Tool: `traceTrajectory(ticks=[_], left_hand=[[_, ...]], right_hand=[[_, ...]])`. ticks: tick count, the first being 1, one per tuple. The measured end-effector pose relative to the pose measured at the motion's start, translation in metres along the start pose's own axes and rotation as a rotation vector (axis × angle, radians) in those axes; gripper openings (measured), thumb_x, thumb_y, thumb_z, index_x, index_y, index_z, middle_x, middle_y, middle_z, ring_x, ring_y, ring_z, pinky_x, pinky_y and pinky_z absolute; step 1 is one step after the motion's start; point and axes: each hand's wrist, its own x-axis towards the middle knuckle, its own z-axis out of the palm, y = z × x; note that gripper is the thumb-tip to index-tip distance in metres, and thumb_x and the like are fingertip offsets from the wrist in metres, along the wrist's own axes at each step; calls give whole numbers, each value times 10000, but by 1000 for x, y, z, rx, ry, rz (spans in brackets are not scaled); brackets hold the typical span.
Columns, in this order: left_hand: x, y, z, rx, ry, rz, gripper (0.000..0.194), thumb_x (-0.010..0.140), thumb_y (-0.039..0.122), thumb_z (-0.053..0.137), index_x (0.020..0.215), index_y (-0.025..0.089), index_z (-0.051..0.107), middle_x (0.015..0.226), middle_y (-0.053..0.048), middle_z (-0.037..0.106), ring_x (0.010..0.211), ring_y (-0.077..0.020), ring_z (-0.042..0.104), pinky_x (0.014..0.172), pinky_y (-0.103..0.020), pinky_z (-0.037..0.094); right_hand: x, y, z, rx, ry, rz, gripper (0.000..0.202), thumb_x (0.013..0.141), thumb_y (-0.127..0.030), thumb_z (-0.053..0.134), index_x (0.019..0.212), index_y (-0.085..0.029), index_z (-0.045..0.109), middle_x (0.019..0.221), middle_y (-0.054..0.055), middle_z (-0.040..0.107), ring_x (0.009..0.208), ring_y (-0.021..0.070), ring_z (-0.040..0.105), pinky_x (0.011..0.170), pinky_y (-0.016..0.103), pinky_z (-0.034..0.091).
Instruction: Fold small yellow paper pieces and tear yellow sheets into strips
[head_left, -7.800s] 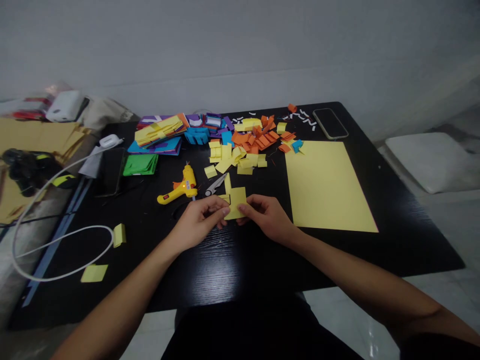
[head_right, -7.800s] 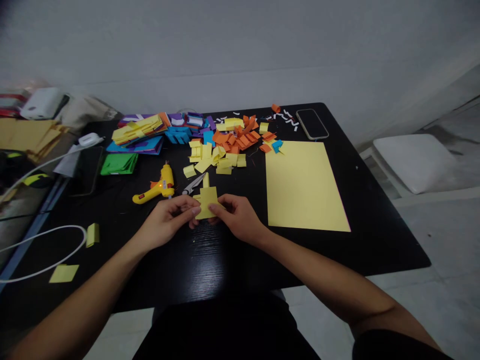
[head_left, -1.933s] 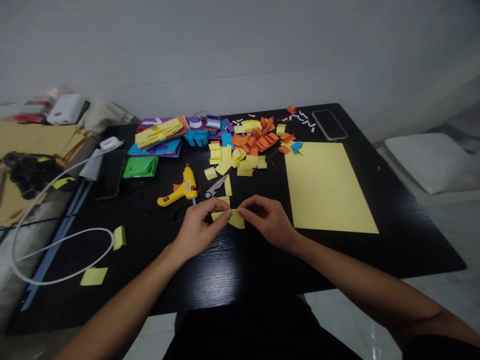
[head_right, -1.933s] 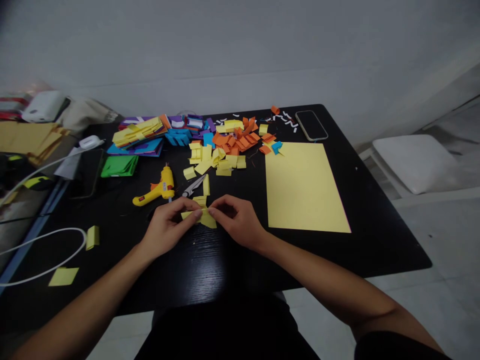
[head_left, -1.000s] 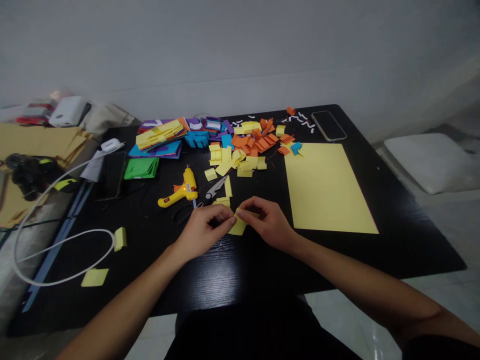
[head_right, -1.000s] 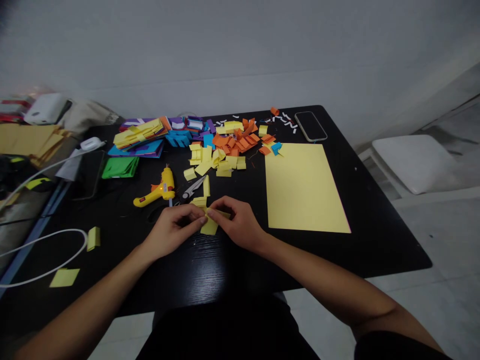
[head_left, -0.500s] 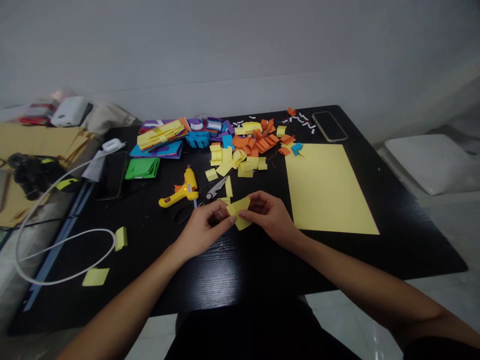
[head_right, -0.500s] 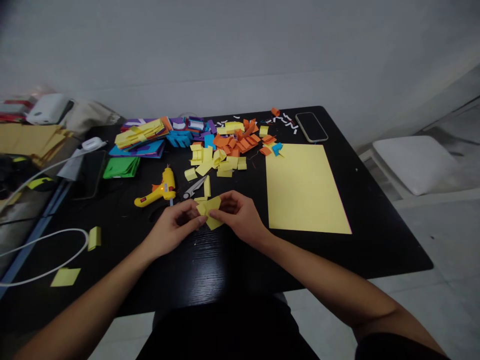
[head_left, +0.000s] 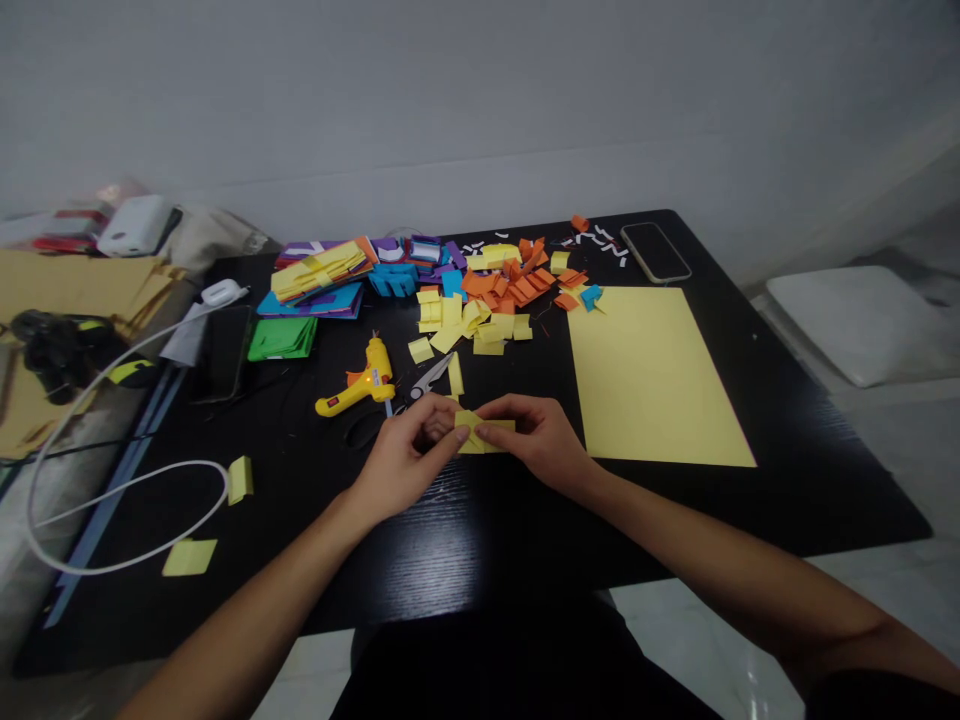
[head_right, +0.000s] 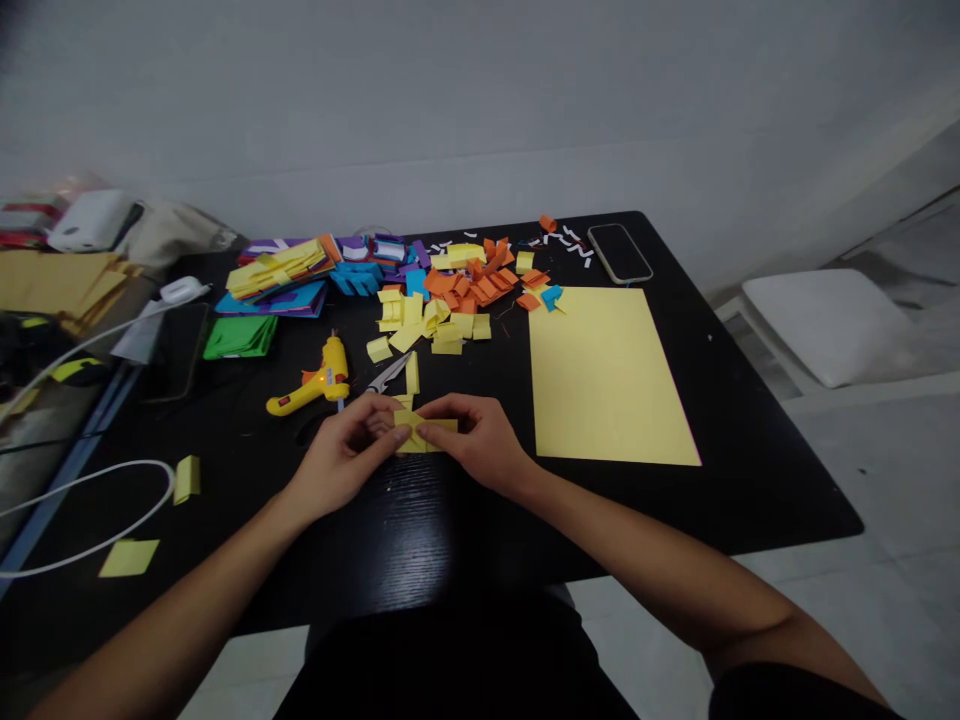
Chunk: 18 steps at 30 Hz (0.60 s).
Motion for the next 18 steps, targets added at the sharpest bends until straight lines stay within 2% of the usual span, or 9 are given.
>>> traceTrajectory(ticks=[4,12,18], left_hand=[[0,1,1,-45,20,11,104,967,298,649,1005,202,635,725,25,606,656,-118,588,622,-235,473],[3,10,-1,-151,-15,29,51,949,213,614,939,184,655,765,16,632,618,-106,643,610,-232,527],[2,6,-3,-99,-28,-7,61,965,221,583,960,186,634,778,6,634,658,-125,648,632,-250,515]], right_hand=[[-1,-4,0,-39,-9,-18,160,820,-338,782,923,-220,811,864,30,791,793,183,704,746,322,547],[-1,-3,2,22,16,-73,55,808,-258,767,839,-219,791,809,8,757,756,155,658,712,291,510],[-3,-8,-2,-32,-9,-27,131,847,-260,698,885,-229,819,824,18,776,725,161,658,658,293,493]])
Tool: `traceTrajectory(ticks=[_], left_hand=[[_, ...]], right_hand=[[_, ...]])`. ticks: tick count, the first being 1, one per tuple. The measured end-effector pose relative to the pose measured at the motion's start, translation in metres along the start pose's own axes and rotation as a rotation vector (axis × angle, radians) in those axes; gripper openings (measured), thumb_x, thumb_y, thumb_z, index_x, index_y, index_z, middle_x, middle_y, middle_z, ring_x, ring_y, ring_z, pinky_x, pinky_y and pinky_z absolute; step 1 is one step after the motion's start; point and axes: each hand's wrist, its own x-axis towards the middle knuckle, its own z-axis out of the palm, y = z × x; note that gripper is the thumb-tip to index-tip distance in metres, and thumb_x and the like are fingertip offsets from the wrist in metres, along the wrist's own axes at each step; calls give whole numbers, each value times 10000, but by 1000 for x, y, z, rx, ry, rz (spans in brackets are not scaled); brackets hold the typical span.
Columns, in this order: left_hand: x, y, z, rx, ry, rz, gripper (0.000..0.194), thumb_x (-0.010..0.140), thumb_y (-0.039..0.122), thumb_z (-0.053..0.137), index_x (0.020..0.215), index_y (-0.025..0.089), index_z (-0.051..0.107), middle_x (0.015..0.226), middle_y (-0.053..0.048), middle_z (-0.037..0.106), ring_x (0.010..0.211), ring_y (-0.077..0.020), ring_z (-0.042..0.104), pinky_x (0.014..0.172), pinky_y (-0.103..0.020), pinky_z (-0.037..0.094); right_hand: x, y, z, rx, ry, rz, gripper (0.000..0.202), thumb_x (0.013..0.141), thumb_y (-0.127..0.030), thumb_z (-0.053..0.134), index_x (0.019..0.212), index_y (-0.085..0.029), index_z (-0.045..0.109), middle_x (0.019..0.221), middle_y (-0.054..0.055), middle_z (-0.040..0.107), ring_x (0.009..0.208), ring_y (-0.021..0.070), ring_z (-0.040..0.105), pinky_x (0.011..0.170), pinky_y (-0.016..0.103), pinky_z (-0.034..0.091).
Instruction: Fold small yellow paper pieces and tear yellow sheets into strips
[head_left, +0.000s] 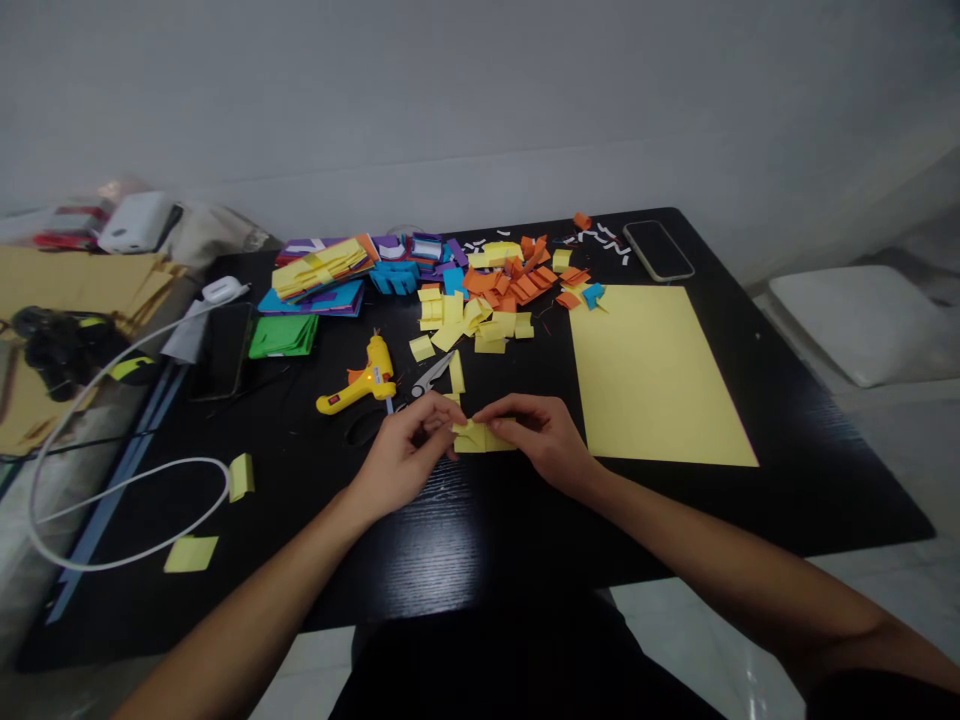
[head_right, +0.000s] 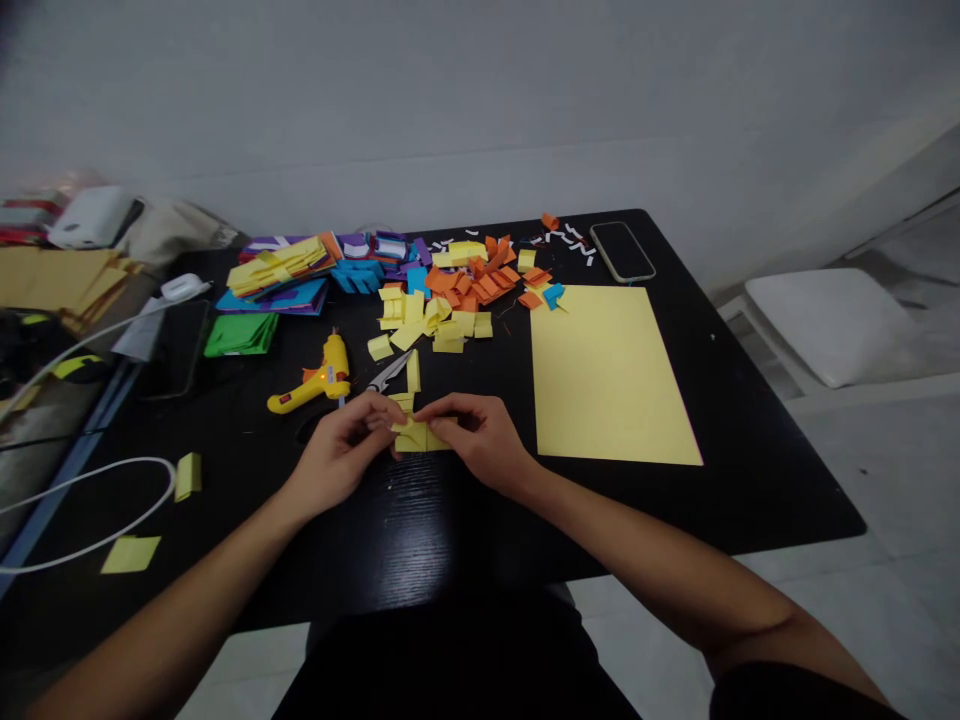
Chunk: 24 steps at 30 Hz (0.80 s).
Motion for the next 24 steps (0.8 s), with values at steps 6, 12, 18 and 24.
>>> traceTrajectory(ticks=[6,12,18,24], left_hand=[[-3,-2,-4,188,1,80,136,1000,210,518,1008,192,652,742,12,626,684,-131,604,655,-255,465],[-3,0,2,135,56,35,165,960,330,639,1035,184,656,759,1,657,676,-141,621,639,-252,500],[0,-4,3,207,78,34,189,955,358,665,944,177,719,749,-12,695,642,-130,622,621,-243,503],[-1,-1,0,234,66,55,181,957,349,660,922,178,707,710,8,654,619,-117,583,604,-229,484]], right_hand=[[1,6,3,21,41,10,165,786,-360,829,857,-213,801,793,25,774,704,166,681,667,306,540],[1,9,7,109,57,6,246,754,-364,870,910,-212,755,869,29,783,828,179,744,751,303,593],[0,9,6,54,9,13,238,794,-395,839,933,-211,778,875,36,792,813,188,743,752,319,590],[0,7,6,-27,-30,-3,190,837,-385,790,858,-197,776,802,23,764,745,167,692,692,297,544]])
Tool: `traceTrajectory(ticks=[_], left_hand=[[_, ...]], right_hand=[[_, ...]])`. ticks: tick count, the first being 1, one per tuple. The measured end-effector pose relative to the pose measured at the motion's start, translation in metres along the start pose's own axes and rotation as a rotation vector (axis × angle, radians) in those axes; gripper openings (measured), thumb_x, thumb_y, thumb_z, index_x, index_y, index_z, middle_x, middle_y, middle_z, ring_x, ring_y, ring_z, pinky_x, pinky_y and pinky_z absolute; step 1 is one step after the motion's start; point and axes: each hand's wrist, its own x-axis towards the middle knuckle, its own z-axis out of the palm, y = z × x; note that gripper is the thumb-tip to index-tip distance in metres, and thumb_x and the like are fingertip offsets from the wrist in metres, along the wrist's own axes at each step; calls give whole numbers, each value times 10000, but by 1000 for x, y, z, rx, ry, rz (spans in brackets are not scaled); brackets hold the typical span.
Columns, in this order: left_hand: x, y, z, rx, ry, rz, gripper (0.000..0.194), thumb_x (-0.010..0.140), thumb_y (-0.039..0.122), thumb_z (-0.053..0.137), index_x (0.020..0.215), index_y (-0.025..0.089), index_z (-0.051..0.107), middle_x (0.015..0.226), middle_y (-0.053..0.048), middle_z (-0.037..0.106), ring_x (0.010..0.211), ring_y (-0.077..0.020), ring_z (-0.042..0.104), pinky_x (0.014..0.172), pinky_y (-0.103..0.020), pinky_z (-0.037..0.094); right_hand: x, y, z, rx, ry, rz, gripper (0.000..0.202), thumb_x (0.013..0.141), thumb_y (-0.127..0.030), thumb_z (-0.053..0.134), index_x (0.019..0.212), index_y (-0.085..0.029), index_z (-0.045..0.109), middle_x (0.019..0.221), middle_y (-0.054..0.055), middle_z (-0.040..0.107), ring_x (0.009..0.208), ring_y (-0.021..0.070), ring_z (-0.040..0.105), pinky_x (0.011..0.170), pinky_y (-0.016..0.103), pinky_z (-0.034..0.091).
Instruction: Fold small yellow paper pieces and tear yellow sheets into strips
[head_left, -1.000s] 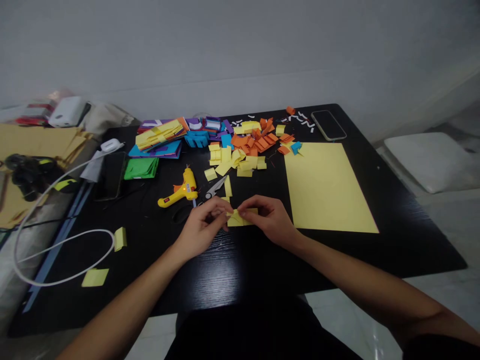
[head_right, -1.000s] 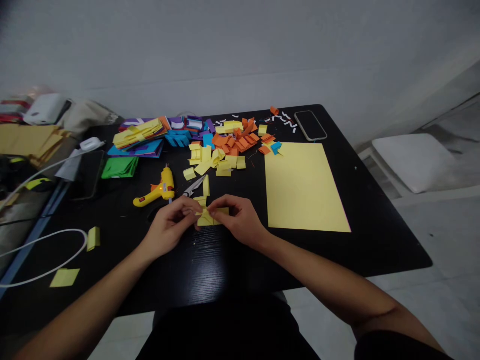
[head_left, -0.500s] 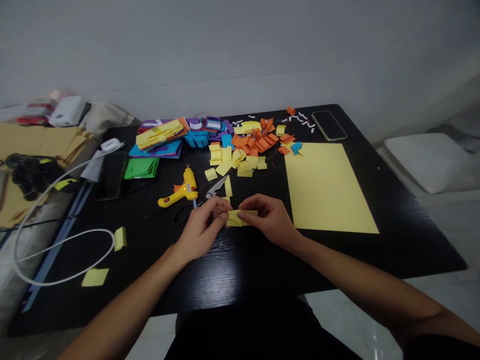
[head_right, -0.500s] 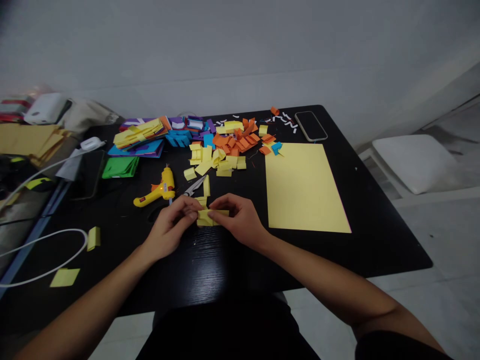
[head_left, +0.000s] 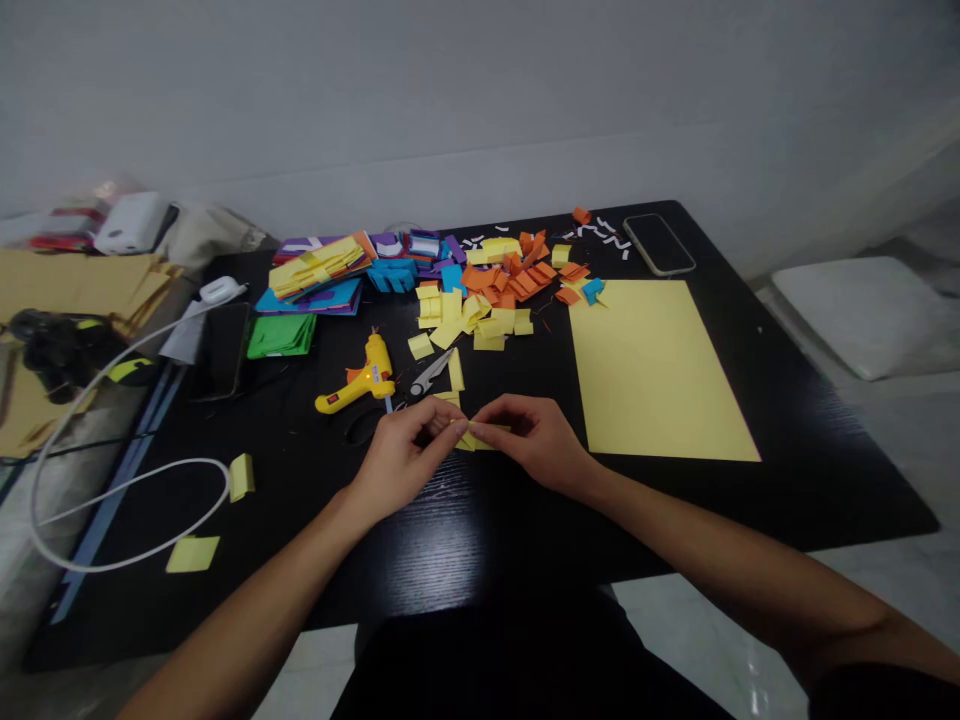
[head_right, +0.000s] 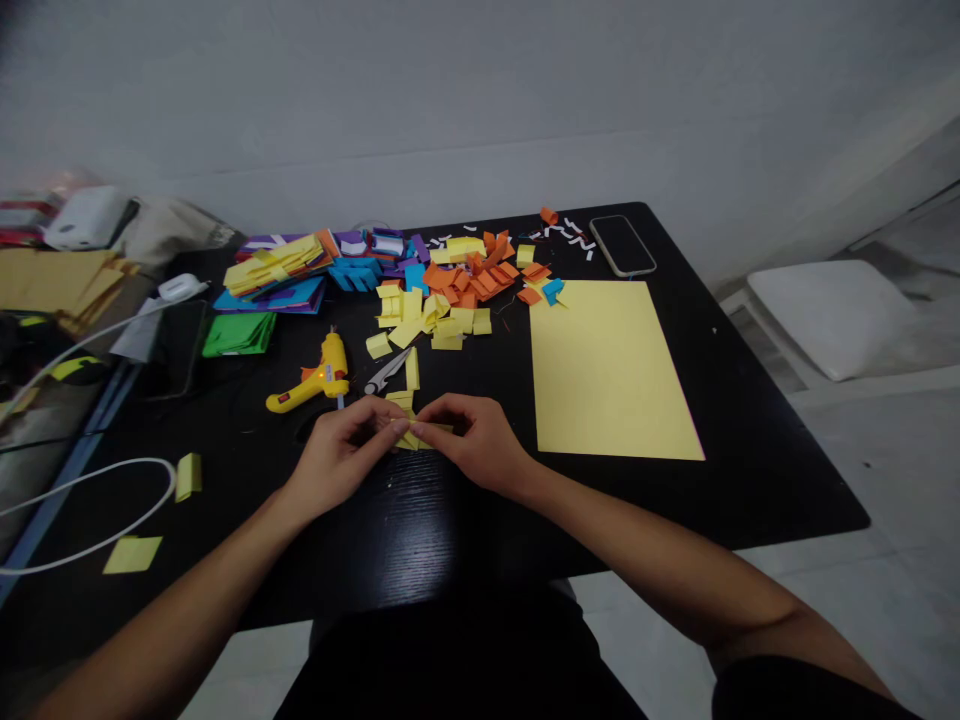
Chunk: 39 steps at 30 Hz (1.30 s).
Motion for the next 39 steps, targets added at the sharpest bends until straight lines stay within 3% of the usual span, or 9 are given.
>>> traceTrajectory(ticks=[5,9,12,16,23,28,33,39], left_hand=[[-1,-2,0,-98,-24,-61,200,979,372,626,969,181,684,766,-8,659,669,-132,631,641,-248,525],[0,-5,2,-182,-25,-77,208,916,345,713,1031,182,655,784,2,666,688,-126,633,649,-239,517],[1,-8,3,-168,-9,-86,164,892,325,742,927,184,666,757,12,660,671,-114,615,632,-224,493],[1,-11,2,-181,-13,-98,157,897,326,740,967,192,695,786,3,671,689,-122,615,634,-231,486],[1,-7,3,-227,9,-67,215,896,313,742,1059,194,670,865,-14,682,759,-134,631,705,-250,509],[0,-5,4,-208,11,-118,196,885,311,736,1010,181,658,742,19,620,666,-112,574,616,-223,465],[0,-5,5,-184,70,-69,137,861,268,745,953,172,713,747,2,660,671,-113,600,639,-231,497],[1,-3,6,-203,92,-33,119,850,243,766,950,180,751,751,3,703,659,-104,630,638,-209,522]], right_hand=[[1,-1,-1,44,22,8,164,830,-371,797,843,-208,775,802,17,761,759,168,692,720,305,550],[4,2,-1,102,72,10,177,827,-372,801,865,-205,756,837,21,757,779,166,698,745,308,564],[4,3,0,132,48,32,204,820,-377,807,898,-204,733,869,28,756,807,170,709,769,315,584],[1,1,0,123,3,37,234,822,-358,806,986,-207,735,925,37,766,862,178,726,820,322,594],[2,2,0,113,12,47,192,813,-360,807,858,-195,721,809,10,733,746,150,690,734,290,573],[3,5,0,219,59,81,249,757,-339,852,883,-210,681,851,6,733,790,157,706,751,290,591],[2,3,-1,177,21,47,207,784,-301,823,944,-221,720,884,15,756,826,163,718,797,312,599],[2,3,-1,129,34,7,159,797,-320,816,865,-206,728,815,5,738,756,146,695,754,300,593]])
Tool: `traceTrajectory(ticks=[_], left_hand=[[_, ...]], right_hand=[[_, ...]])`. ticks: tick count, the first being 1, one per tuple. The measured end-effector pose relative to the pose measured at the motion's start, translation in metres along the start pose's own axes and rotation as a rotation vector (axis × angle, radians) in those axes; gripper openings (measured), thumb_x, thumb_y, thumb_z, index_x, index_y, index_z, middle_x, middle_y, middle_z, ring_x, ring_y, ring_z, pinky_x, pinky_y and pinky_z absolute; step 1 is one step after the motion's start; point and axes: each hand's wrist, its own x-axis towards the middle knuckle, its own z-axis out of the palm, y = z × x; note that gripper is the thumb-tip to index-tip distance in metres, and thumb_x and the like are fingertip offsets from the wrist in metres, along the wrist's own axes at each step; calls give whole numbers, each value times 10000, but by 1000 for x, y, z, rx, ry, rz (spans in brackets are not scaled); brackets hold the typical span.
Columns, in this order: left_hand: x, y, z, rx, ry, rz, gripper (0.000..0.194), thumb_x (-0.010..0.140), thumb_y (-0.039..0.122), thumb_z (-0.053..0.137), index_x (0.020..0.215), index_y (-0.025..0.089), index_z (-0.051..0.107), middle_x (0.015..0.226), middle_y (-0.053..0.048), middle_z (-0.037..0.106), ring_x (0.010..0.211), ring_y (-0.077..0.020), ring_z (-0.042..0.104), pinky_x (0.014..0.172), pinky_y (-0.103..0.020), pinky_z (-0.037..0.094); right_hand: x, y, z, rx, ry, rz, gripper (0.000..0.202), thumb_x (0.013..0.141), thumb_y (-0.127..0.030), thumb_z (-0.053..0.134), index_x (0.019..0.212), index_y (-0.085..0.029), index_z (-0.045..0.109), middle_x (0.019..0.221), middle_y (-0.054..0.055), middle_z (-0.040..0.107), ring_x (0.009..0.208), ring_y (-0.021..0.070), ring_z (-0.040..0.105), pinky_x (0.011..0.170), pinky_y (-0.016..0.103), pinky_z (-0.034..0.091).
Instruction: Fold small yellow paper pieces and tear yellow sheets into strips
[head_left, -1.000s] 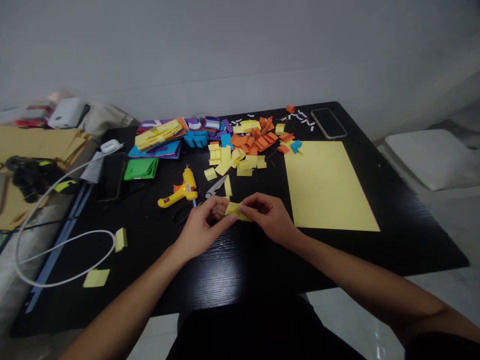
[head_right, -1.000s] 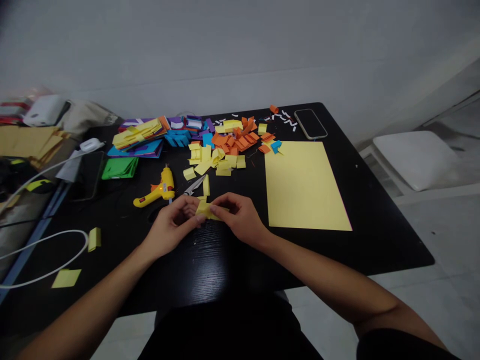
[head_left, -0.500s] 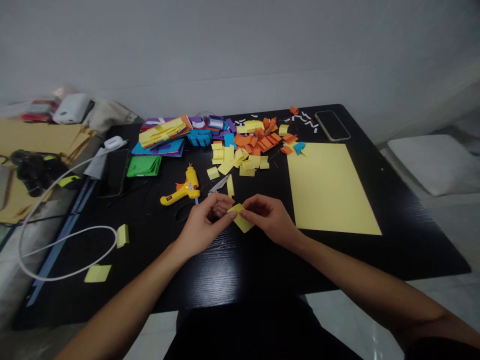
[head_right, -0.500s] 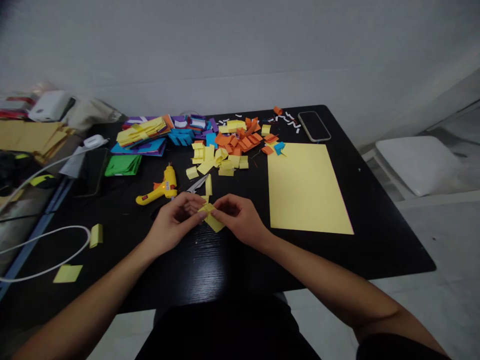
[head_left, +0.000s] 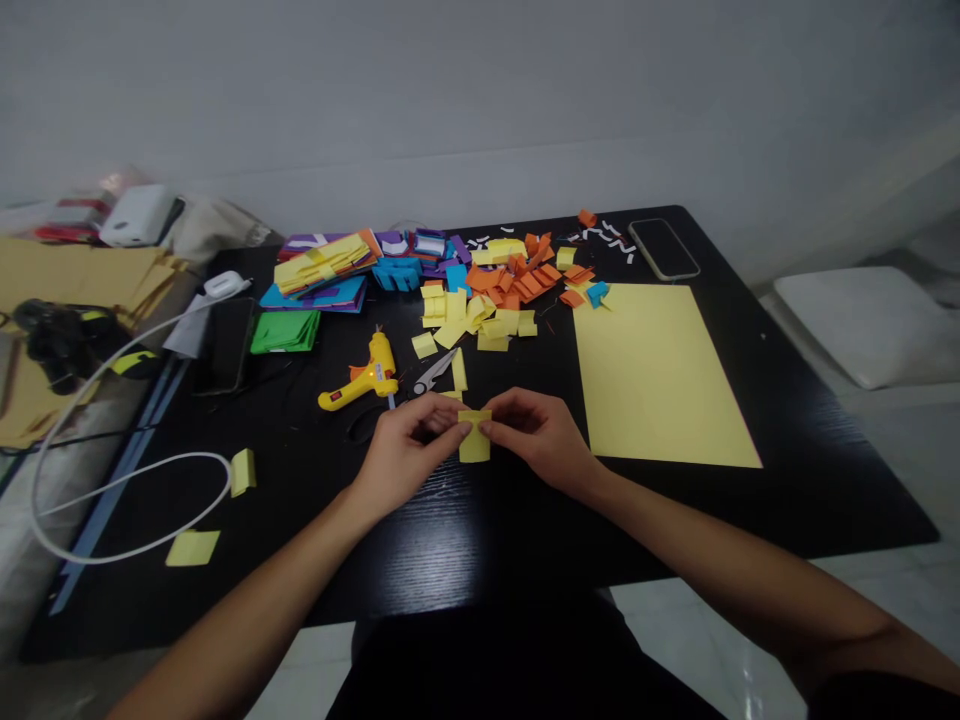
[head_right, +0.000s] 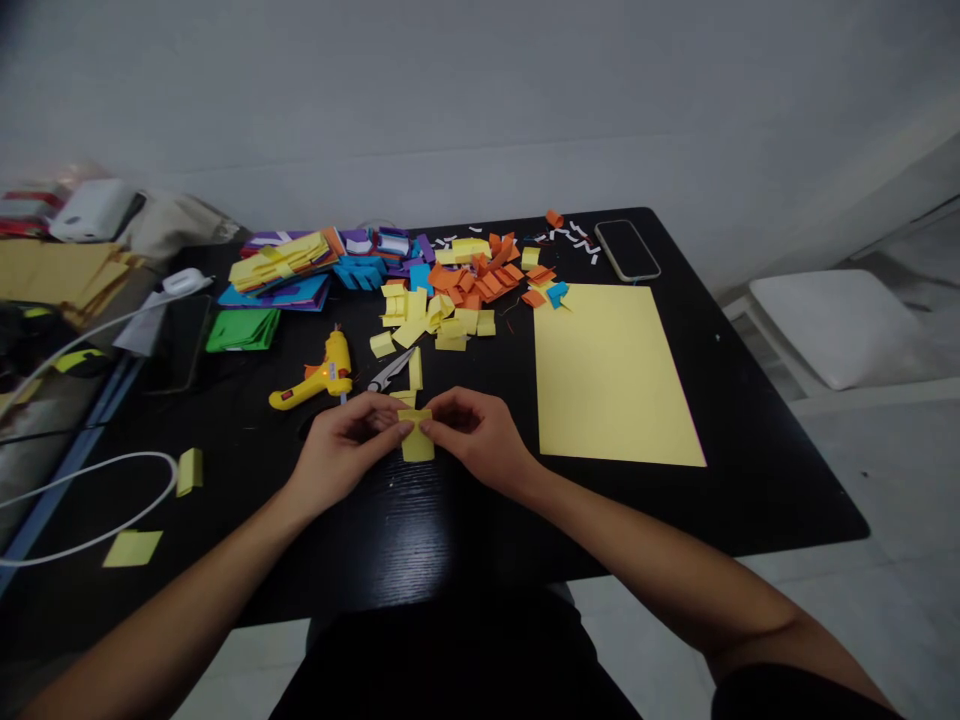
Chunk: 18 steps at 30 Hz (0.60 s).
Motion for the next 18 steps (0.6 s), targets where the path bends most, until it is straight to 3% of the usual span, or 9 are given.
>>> traceTrajectory(ticks=[12,18], left_hand=[[0,3,-6,2,-77,149,97,937,186,677,952,189,772,894,-54,703,718,-130,652,637,-240,526],[0,1,-9,2,-93,168,120,972,197,634,977,188,754,948,-70,685,715,-137,658,631,-262,532]], right_hand=[[-2,-4,0,30,3,-59,34,824,-252,786,850,-234,798,850,11,782,815,162,724,806,318,592],[-3,-8,-1,61,8,-40,70,837,-263,760,868,-242,819,879,20,798,834,177,738,780,317,607]])
